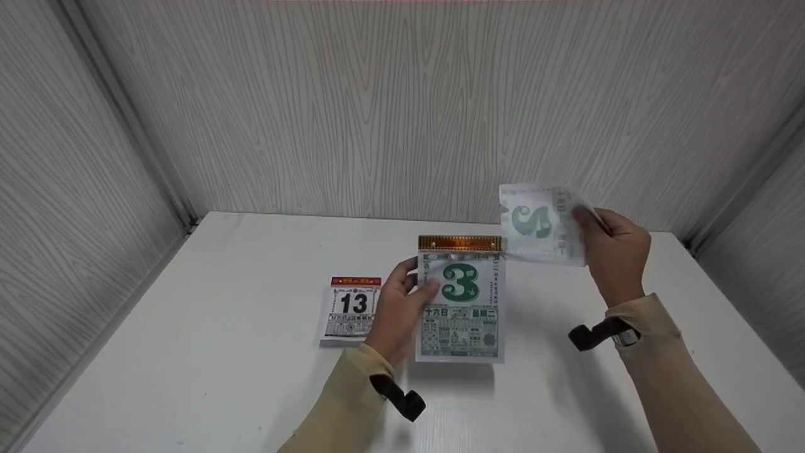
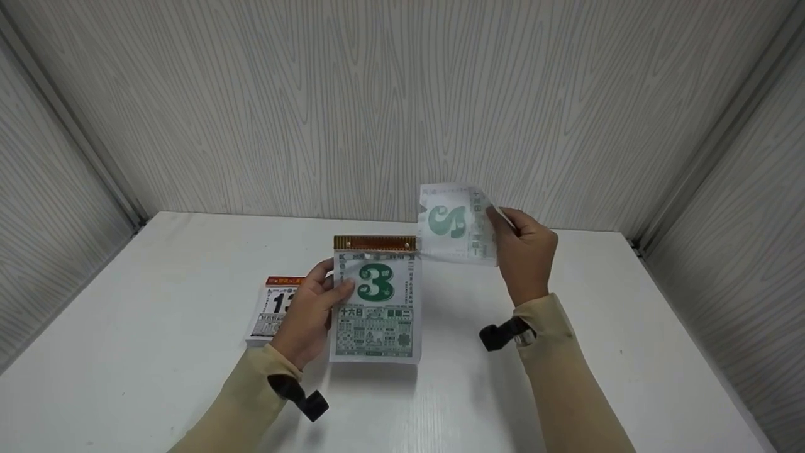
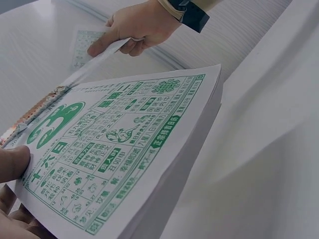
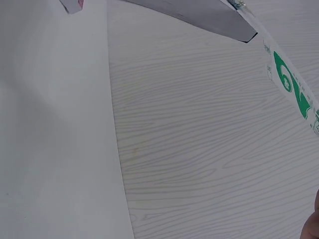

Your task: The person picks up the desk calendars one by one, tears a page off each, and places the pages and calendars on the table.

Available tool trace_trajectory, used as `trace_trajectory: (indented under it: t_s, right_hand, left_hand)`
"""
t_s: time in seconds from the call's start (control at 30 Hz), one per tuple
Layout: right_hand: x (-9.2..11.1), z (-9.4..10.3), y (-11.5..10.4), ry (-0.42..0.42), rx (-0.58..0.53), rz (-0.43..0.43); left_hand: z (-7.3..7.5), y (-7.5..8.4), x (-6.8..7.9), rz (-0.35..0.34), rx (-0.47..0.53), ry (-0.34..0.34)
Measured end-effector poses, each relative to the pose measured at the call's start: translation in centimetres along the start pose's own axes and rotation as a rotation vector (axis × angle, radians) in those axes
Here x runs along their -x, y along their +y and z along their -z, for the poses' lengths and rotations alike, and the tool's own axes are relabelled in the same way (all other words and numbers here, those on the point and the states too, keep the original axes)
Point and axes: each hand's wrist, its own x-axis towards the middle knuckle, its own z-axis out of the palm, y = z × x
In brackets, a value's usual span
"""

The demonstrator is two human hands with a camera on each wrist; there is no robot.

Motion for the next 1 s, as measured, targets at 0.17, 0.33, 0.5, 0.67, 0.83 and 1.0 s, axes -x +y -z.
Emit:
trace_trajectory:
  t_s: [0.17, 0.33, 0.5, 0.67, 0.83, 1.0]
  right_hand:
    - [-0.1, 0.1, 1.0, 0.028, -0.007, -0.002]
    - [-0.1, 0.1, 1.2, 0.041, -0.046, 0.008]
    - [-0.1, 0.7, 1.3, 0.09, -0.038, -0.003]
    - [-0.1, 1.4, 1.7, 0.13, -0.035, -0.015]
    - [0.4, 1.8, 1.8, 0.133, -0.086, 0.036]
    - [1.2, 2.1, 2.0, 0.135, -0.101, 0.052]
  left_hand:
    - [-0.1, 0.0, 0.0, 0.007, 0.022, -0.009]
    - [0.0, 0.0, -0.1, 0.009, 0.026, -0.015]
    - [0.2, 0.1, -0.2, 0.011, 0.025, -0.001]
    - [0.3, 0.3, -0.1, -0.021, 0.04, 0.003]
    - [0.4, 0.4, 0.0, -0.031, 0.025, -0.005]
    - [0.5, 0.4, -0.1, -0.011, 0.022, 0.001]
